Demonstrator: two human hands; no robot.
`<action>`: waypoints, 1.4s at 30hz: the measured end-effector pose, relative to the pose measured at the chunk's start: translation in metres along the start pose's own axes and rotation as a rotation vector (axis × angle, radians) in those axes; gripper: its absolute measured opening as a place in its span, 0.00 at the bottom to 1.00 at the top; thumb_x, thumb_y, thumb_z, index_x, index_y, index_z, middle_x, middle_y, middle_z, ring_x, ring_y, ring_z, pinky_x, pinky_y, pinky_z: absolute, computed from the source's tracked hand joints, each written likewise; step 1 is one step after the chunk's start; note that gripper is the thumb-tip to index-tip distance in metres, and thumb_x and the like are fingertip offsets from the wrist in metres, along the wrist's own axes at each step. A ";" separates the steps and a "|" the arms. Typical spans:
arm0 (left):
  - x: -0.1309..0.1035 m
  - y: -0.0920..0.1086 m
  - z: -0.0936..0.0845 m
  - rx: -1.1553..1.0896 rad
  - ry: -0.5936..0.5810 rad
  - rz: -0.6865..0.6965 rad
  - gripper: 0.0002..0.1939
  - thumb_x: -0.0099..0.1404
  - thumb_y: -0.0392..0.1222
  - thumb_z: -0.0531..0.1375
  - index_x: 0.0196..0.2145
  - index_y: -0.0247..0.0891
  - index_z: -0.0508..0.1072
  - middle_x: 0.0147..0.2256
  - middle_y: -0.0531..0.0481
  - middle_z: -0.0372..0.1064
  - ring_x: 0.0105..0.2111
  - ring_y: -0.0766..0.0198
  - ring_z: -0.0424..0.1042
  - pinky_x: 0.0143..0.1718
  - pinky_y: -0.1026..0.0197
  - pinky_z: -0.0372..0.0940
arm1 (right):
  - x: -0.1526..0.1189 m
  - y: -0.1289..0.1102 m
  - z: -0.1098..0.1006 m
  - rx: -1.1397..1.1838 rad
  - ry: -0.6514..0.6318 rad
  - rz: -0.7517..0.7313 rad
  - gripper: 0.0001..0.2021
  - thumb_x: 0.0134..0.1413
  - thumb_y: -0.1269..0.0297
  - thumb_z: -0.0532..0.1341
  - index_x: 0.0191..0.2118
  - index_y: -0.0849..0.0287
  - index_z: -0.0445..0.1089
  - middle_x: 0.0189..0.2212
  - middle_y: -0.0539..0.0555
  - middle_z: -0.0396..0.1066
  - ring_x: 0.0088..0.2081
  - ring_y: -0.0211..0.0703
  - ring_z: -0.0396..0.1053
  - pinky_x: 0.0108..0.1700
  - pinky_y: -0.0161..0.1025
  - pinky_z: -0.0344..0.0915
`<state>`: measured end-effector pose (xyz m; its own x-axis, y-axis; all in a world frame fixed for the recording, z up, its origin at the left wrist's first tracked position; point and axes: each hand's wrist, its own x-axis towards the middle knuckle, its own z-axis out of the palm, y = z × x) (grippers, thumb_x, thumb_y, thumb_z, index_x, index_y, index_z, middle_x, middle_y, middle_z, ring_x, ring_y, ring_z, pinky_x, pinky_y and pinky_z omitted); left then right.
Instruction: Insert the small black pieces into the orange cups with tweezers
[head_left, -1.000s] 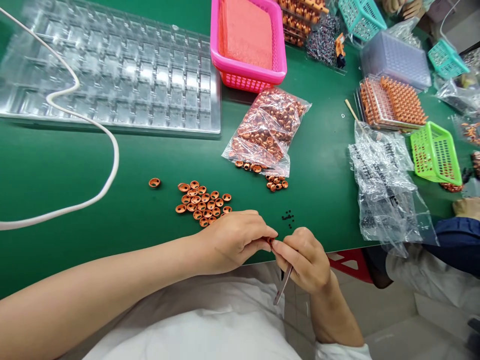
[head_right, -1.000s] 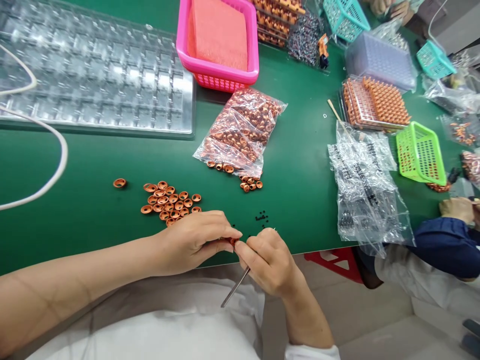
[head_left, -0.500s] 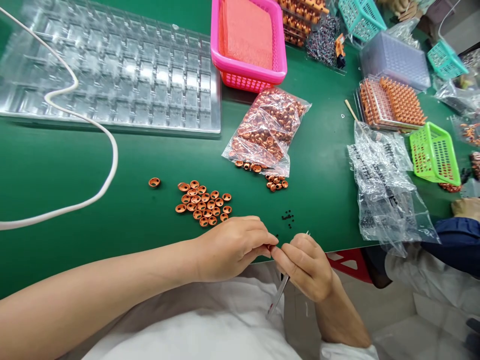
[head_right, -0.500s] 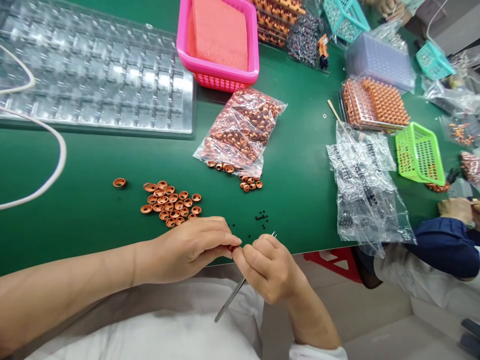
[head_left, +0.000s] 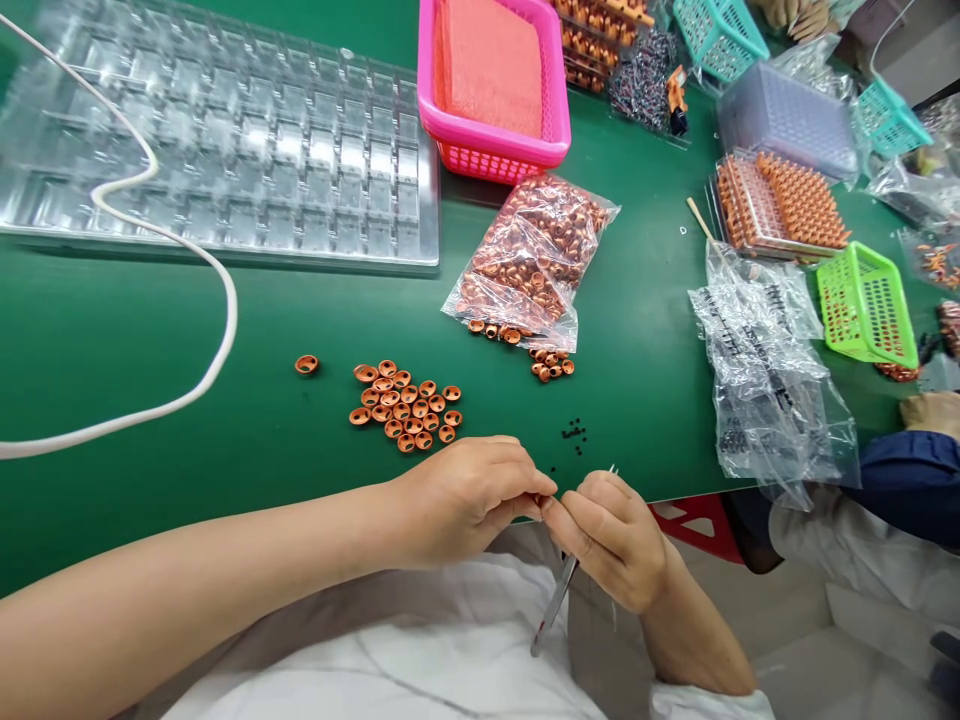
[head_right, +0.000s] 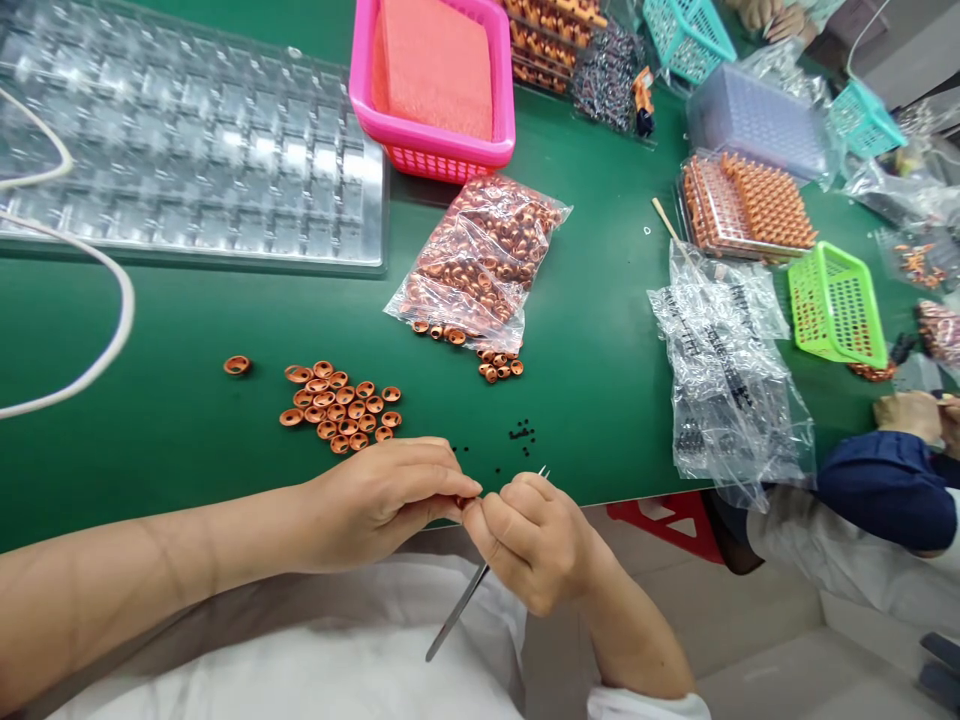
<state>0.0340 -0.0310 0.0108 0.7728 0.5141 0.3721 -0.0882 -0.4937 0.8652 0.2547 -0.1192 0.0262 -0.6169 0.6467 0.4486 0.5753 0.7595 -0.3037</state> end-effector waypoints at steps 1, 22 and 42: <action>0.000 0.000 0.000 -0.003 -0.001 0.004 0.08 0.77 0.32 0.56 0.44 0.34 0.76 0.32 0.46 0.77 0.32 0.63 0.75 0.33 0.64 0.69 | 0.000 0.000 0.000 -0.002 0.000 -0.001 0.13 0.64 0.79 0.55 0.48 0.68 0.74 0.36 0.60 0.74 0.34 0.43 0.67 0.33 0.43 0.63; 0.000 0.000 -0.003 -0.126 -0.010 -0.114 0.06 0.74 0.32 0.60 0.44 0.35 0.79 0.33 0.48 0.79 0.33 0.64 0.77 0.36 0.66 0.71 | 0.004 0.004 0.005 0.129 0.047 0.089 0.09 0.65 0.78 0.58 0.47 0.64 0.72 0.31 0.54 0.74 0.29 0.40 0.65 0.31 0.41 0.64; 0.006 -0.017 -0.030 0.351 0.018 -0.300 0.08 0.72 0.34 0.60 0.44 0.36 0.79 0.38 0.45 0.78 0.40 0.58 0.76 0.41 0.58 0.72 | -0.018 -0.005 0.023 0.243 0.598 0.624 0.13 0.59 0.78 0.64 0.45 0.54 0.76 0.30 0.50 0.73 0.29 0.41 0.69 0.31 0.41 0.67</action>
<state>0.0213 0.0020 0.0084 0.7204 0.6810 0.1315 0.3582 -0.5276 0.7703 0.2506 -0.1325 0.0005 0.1922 0.8535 0.4844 0.5411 0.3197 -0.7779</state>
